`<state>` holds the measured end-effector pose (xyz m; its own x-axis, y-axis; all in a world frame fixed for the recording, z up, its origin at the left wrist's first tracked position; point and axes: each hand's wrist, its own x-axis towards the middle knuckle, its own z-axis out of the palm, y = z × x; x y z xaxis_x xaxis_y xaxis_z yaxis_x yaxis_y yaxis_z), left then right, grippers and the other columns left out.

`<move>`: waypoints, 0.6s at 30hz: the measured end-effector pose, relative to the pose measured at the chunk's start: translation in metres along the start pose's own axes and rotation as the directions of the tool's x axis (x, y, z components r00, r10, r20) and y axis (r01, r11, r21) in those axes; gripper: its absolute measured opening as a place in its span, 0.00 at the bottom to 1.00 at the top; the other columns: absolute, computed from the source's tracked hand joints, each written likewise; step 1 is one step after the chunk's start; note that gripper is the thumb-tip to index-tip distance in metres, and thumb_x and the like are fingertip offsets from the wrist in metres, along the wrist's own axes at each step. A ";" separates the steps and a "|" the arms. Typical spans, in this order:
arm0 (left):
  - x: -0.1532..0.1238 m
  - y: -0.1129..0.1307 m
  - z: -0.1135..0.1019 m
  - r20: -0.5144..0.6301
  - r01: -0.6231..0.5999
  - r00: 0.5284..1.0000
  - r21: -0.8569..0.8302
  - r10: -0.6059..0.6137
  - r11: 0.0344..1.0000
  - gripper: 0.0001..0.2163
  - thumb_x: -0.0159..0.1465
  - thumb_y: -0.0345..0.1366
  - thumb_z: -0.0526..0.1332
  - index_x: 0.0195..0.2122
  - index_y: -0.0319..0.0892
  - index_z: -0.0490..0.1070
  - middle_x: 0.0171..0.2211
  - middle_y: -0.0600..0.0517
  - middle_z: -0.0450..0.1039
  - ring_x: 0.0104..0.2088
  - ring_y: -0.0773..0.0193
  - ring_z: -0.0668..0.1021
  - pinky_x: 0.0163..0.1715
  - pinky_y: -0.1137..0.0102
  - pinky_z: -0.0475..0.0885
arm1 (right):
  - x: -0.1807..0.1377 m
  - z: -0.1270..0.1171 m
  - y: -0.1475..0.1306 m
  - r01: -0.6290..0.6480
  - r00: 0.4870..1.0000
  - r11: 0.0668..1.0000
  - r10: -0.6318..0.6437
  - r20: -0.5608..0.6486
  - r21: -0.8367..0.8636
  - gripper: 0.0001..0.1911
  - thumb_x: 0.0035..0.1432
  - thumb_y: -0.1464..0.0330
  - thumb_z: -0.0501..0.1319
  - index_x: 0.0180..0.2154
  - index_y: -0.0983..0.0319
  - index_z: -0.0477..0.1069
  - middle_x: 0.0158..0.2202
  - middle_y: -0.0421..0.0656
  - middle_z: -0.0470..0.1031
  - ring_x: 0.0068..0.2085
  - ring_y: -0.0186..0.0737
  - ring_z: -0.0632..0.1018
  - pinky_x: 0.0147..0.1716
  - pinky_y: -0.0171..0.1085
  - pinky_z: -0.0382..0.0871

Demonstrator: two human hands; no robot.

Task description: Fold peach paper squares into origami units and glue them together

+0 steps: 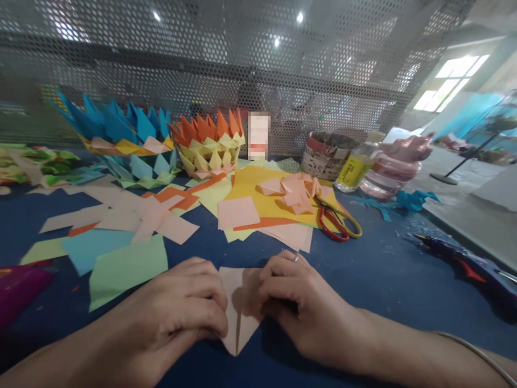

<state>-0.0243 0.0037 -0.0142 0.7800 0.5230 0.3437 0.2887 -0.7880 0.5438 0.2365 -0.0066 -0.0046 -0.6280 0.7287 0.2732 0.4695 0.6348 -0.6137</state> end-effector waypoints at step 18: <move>0.003 0.001 0.020 -0.039 0.096 0.995 0.083 -0.093 0.992 0.07 0.74 0.32 0.59 0.39 0.49 0.73 0.34 0.61 0.79 0.35 0.68 0.81 0.41 0.72 0.73 | 0.002 0.001 -0.007 -0.026 0.997 0.999 0.028 0.066 -0.031 0.07 0.61 0.74 0.70 0.37 0.61 0.73 0.38 0.39 0.78 0.41 0.39 0.75 0.47 0.39 0.66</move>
<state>-0.0109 -0.0019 -0.0283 0.7276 0.6060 0.3214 0.4071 -0.7586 0.5087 0.2315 -0.0093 -0.0004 -0.6540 0.7278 0.2063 0.5048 0.6230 -0.5975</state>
